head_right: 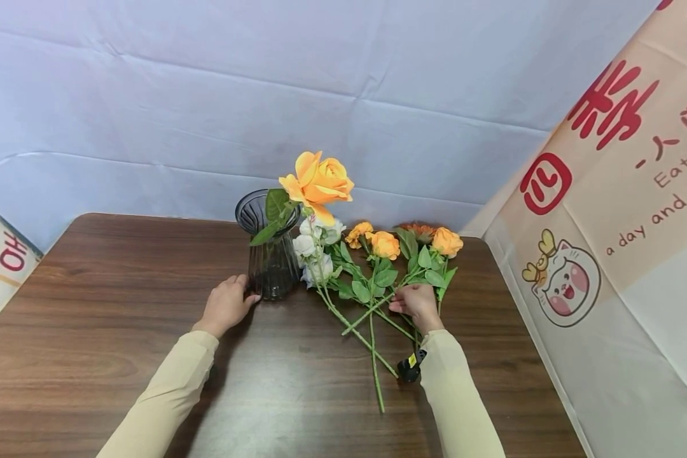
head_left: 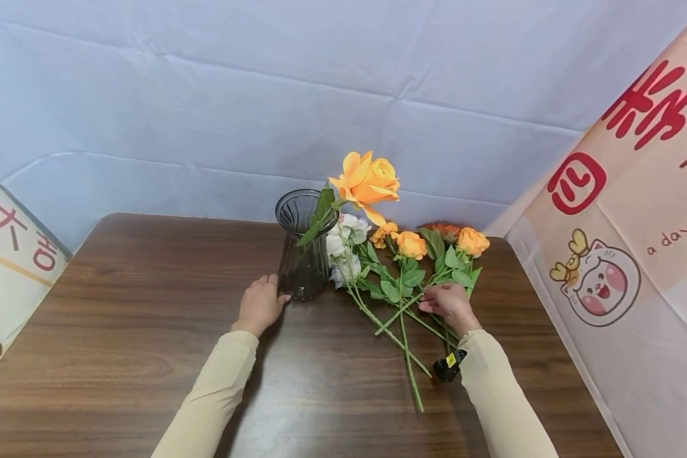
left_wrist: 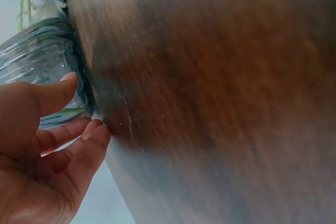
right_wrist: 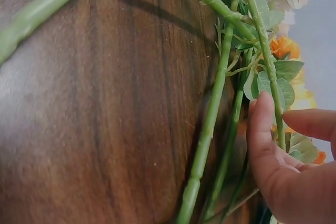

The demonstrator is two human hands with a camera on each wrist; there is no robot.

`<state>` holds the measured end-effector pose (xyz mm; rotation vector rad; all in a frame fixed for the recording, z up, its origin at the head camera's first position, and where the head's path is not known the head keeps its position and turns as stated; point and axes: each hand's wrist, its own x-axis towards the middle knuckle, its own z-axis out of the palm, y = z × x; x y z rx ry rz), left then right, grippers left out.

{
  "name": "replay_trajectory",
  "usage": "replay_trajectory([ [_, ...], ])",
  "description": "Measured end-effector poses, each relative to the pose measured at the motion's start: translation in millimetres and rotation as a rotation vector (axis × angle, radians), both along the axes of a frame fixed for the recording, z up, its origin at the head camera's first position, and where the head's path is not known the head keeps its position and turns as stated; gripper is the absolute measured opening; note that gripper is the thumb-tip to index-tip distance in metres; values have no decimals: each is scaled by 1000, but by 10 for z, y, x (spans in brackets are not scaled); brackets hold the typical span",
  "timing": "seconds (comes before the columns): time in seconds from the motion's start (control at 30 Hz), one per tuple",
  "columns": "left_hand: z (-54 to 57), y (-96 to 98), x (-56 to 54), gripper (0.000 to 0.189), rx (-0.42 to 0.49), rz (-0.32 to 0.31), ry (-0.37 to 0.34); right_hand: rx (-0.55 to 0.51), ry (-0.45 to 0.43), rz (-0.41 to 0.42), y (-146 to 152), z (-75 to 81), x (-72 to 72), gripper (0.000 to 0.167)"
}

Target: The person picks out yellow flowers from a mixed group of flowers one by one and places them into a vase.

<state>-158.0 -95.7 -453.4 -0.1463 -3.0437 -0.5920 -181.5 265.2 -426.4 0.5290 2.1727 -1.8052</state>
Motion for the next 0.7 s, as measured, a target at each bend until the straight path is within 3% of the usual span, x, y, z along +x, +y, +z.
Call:
replay_trajectory([
  [0.33,-10,2,-8,45,5,4,-3,-51,-3,-49,10,-26,-38,31],
  [0.7,-13,-2,-7,41,10,7,4,-266,-45,-113,9,52,-22,15],
])
